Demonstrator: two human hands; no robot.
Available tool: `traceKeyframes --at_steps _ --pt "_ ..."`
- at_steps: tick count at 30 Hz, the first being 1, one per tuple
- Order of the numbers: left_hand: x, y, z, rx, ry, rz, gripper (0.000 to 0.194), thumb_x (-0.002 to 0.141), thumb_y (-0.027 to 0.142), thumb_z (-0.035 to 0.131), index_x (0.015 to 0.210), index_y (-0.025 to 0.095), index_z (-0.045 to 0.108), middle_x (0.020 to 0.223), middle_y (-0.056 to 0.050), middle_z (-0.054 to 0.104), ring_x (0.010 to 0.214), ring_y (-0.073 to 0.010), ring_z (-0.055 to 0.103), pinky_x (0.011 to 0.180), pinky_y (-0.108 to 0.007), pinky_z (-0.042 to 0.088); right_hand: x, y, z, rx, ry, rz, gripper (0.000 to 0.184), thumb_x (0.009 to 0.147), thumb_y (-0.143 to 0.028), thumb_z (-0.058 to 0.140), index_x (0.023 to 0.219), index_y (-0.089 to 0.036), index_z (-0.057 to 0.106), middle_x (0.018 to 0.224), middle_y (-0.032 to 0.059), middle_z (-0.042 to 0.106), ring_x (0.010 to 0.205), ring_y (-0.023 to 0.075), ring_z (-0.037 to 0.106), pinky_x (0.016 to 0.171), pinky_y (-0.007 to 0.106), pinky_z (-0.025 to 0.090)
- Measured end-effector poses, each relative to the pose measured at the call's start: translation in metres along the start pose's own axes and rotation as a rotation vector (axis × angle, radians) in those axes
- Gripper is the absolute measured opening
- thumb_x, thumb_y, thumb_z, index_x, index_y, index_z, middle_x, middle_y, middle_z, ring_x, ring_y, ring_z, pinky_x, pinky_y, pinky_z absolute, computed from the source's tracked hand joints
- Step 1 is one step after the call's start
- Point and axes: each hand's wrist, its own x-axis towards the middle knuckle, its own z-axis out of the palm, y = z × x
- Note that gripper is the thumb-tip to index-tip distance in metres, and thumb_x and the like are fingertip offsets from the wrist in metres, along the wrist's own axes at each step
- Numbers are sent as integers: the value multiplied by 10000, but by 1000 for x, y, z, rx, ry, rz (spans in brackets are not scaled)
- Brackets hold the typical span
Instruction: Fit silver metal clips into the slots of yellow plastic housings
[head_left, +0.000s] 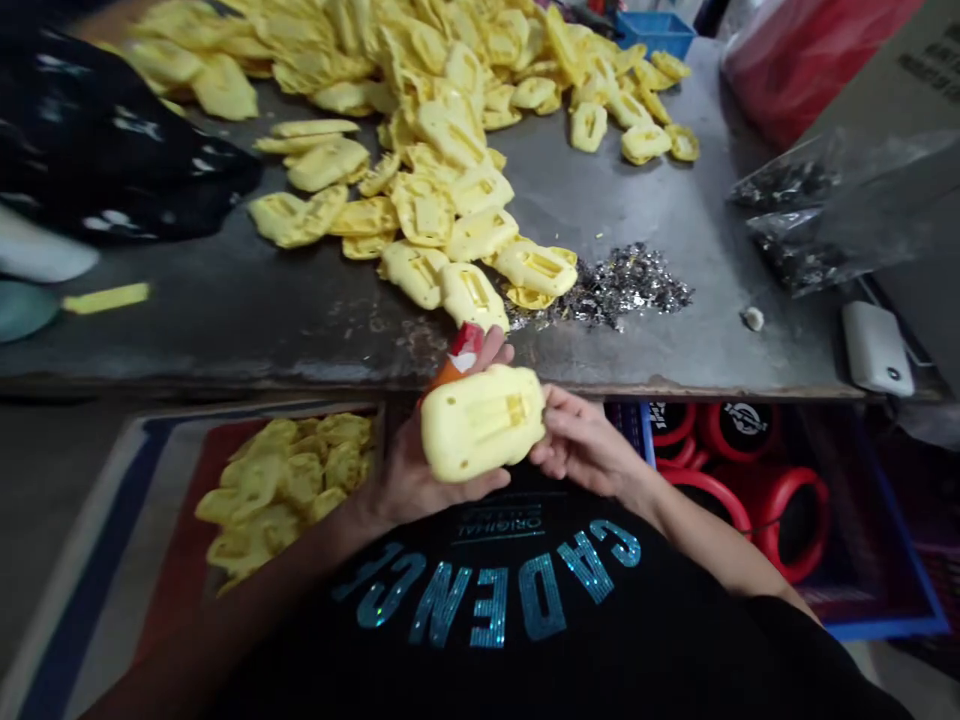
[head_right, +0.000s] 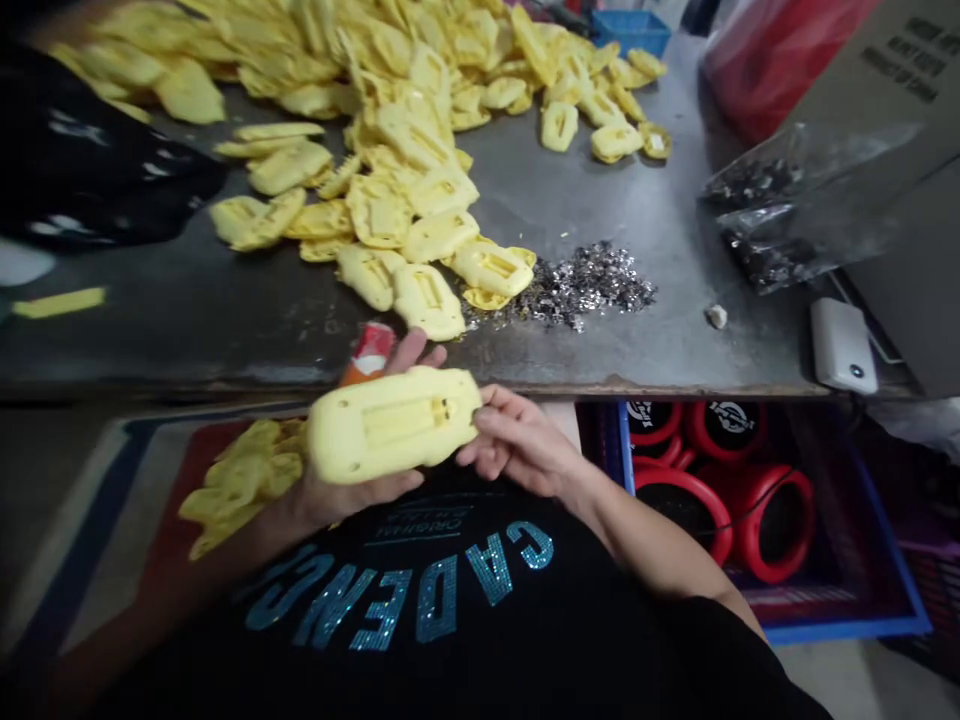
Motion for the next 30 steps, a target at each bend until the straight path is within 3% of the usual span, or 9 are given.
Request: traceKeyframes --at_steps 3,5,6,8,10,14,21,26,30 --pt "14 1 2 -37 23 93 939 826 532 1007 1684 454 633 1810 -53 554 1702 -394 491 1324 -498 548 -7 2 -2 -30 -101 63 658 842 -787 910 1104 -262 613 756 -14 780 548 131 658 463 215 481" --pt "22 3 2 -134 95 95 813 871 555 963 1627 440 687 1759 -53 600 1582 -395 625 1234 -492 619 -18 -18 -12 -257 -100 -19 547 889 -686 925 1140 -259 693 909 20 832 730 169 758 594 265 568" --pt "25 4 1 -196 125 58 772 880 561 950 1602 434 706 1705 -54 645 1495 -389 698 1177 -488 654 -25 -33 -22 -462 -36 -126 443 926 -605 920 1157 -271 743 1009 29 849 845 184 783 713 306 613" --pt "27 6 -2 -347 142 -94 728 876 620 927 1545 394 747 1555 -64 749 1307 -378 808 1053 -478 713 -34 -66 -46 -930 273 -351 189 1044 -485 807 1127 -316 807 1096 32 846 1005 227 777 916 405 617" --pt "26 6 -6 -484 112 -262 702 866 684 901 1465 336 793 1391 -77 832 1157 -368 863 951 -457 742 -34 -94 -74 -1312 566 -485 127 1074 -395 721 1041 -315 815 1030 42 806 985 258 738 937 460 576" --pt "23 5 -7 -593 50 -441 696 866 647 896 1474 326 791 1291 -105 888 1096 -310 882 902 -347 728 -11 -114 -108 -1737 699 -443 135 1029 -381 752 1121 -292 794 1090 78 803 1088 332 714 1014 531 506" --pt "29 1 -1 -766 -86 -550 699 915 550 925 1571 365 770 1491 -104 830 1234 -325 863 1026 -373 714 -9 -104 -114 -1762 675 -384 82 1023 -309 660 1047 -280 733 1023 56 801 1000 291 730 934 451 498" --pt "37 -3 2 -803 -72 -589 622 956 488 905 1543 318 790 1374 -104 865 1209 -302 848 1001 -348 699 -33 -104 -119 -1726 714 -376 115 1033 -373 690 1061 -281 753 991 51 773 942 273 726 897 434 549" --pt "37 -5 6 -855 -55 -622 716 950 469 908 1607 250 723 1355 -145 864 1185 -325 853 1018 -388 679 -15 -105 -105 -1758 688 -537 225 1043 -395 722 1235 -283 757 1113 66 782 984 278 737 905 459 589"
